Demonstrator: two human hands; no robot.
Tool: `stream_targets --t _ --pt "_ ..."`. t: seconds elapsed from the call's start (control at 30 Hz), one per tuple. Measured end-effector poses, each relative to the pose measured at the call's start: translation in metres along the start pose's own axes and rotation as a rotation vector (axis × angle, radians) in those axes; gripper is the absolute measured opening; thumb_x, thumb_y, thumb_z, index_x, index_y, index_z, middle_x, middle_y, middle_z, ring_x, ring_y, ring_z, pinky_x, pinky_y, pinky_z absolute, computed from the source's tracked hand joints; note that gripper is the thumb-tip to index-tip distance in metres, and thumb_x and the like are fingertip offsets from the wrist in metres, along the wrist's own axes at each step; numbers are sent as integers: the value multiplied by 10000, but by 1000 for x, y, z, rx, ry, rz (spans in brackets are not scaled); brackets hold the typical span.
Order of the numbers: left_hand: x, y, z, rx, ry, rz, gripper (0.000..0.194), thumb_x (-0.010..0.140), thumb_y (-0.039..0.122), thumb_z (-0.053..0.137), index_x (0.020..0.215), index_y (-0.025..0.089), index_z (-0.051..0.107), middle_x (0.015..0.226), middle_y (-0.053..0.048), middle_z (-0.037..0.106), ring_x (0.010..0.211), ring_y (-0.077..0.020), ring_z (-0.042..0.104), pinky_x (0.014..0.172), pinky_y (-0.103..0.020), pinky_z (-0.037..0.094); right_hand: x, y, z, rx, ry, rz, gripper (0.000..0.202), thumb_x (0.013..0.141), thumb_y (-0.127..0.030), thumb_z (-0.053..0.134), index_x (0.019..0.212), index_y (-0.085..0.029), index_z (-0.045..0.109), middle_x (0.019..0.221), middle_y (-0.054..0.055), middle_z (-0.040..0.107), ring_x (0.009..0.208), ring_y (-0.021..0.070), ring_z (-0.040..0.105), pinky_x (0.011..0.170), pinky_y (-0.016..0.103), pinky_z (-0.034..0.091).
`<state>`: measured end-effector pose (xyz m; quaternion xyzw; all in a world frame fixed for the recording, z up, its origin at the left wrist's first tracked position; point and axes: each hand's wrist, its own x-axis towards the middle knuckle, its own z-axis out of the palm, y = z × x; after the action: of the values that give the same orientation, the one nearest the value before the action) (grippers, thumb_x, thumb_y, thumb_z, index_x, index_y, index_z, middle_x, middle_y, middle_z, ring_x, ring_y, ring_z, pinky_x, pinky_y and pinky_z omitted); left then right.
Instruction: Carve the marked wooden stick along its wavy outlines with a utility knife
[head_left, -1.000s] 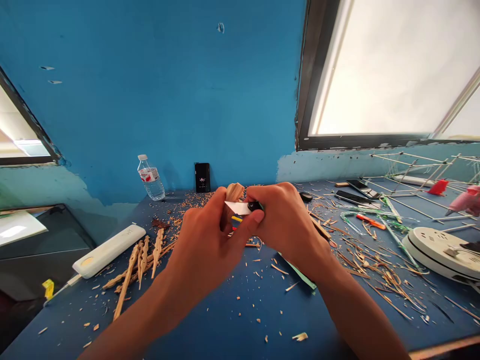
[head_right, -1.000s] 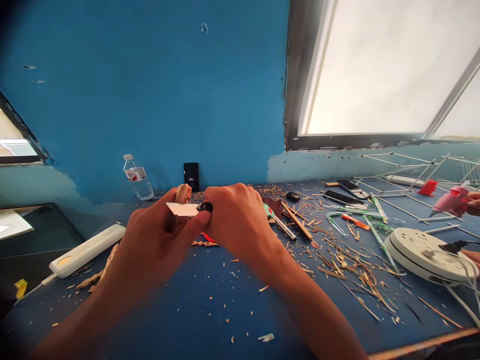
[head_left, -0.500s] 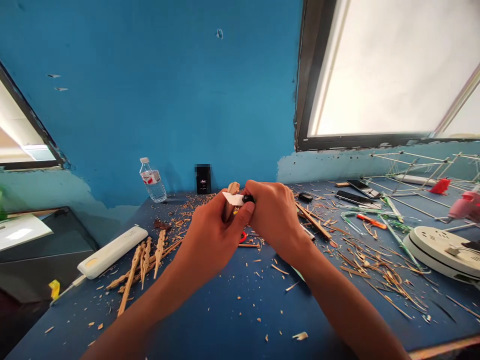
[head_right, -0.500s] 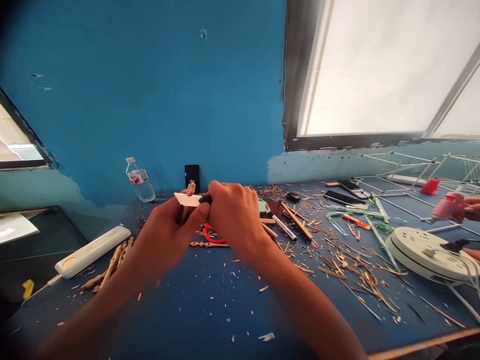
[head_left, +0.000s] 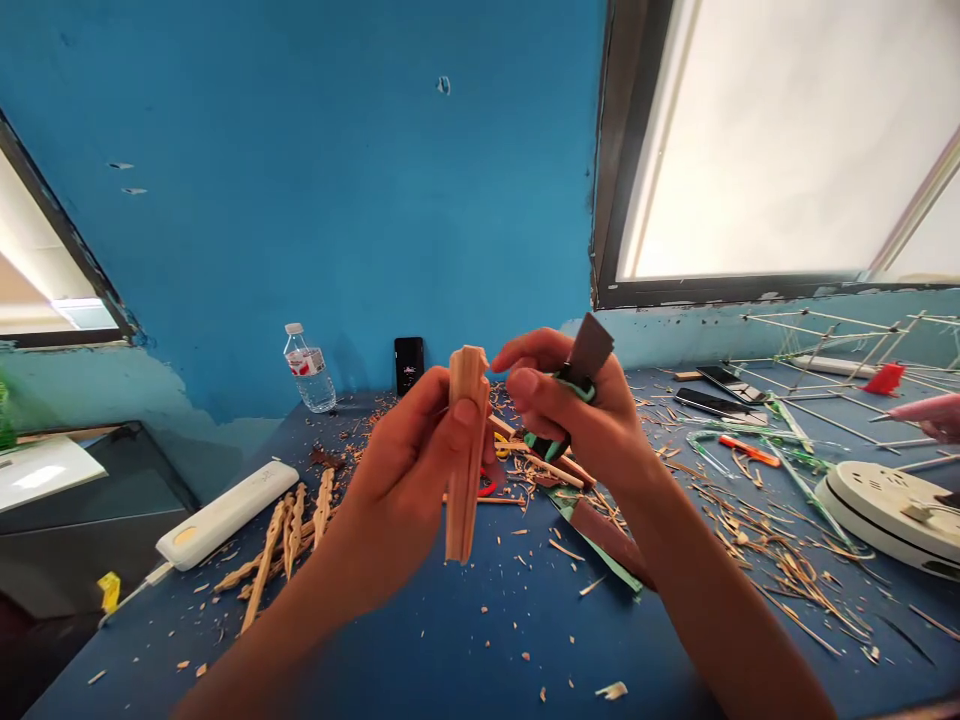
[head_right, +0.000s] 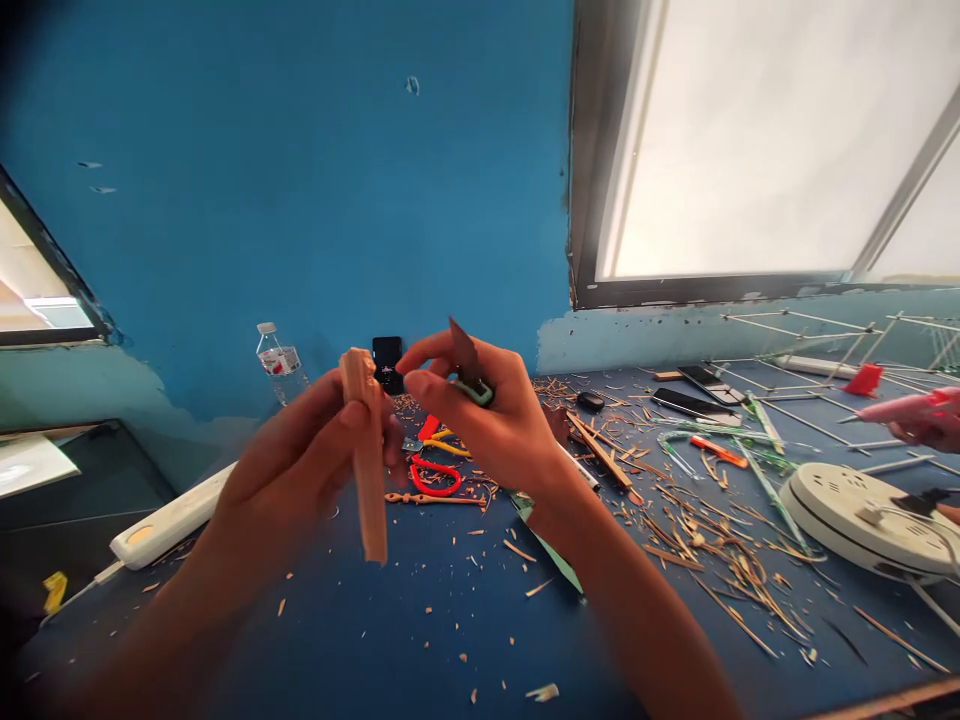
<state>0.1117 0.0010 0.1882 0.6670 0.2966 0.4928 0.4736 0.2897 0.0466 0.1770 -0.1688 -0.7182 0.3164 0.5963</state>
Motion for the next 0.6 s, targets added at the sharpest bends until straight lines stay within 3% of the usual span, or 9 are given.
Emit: stream_targets --t 0.07,0.17,0.27,0.33,0.4,0.47,0.53,0.6 --pt "-1 1 0 113 17 38 183 1032 431 539 973 268 600 821 34 585 749 -127 561 676 -251 489 -4 -7 4 113 -43 27 131 906 -293 751 1001 -216 705 712 -48 551 554 73 439 507 243 362" --pt "-1 2 -1 373 79 131 165 984 371 635 871 255 666 814 27 598 777 -134 559 708 -262 474 -10 -13 9 23 0 11 129 858 -196 791 951 -227 707 721 -41 623 586 91 499 527 251 394" --pt "-2 4 -4 542 182 217 77 927 325 710 984 278 731 909 10 635 824 -143 599 734 -260 498 -14 -12 8 -277 73 -210 93 873 -164 764 923 -229 720 738 -41 681 591 88 532 550 248 439" --pt "-3 7 -9 444 194 172 282 926 310 695 1207 313 679 1021 1 635 824 -142 630 719 -250 537 -15 -12 5 -534 78 -456 118 894 -144 727 982 -222 734 796 -36 727 617 80 572 583 240 468" --pt "-5 10 -14 266 184 92 349 968 347 624 1314 320 589 1134 -18 626 846 -147 649 711 -252 565 -16 -12 3 -762 56 -664 145 929 -142 685 1053 -199 732 883 -14 766 664 84 617 613 250 484" --pt "-6 12 -17 153 154 36 310 987 430 588 1262 286 587 1120 -36 657 832 -161 663 684 -263 578 -18 -15 3 -947 68 -798 144 941 -150 684 1078 -161 726 951 23 787 679 99 634 598 277 475" --pt "-7 14 -18 116 80 1 285 951 481 649 1113 246 640 920 -21 697 748 -157 662 614 -238 565 -20 -19 6 -1057 126 -890 145 924 -152 712 1068 -136 722 949 48 795 653 116 633 557 298 452" --pt "-8 14 -17 68 -9 -23 221 909 427 730 955 223 661 749 13 678 664 -129 643 562 -193 541 -22 -22 9 -1076 164 -908 151 920 -147 713 1071 -140 711 959 60 798 660 132 652 549 308 457"
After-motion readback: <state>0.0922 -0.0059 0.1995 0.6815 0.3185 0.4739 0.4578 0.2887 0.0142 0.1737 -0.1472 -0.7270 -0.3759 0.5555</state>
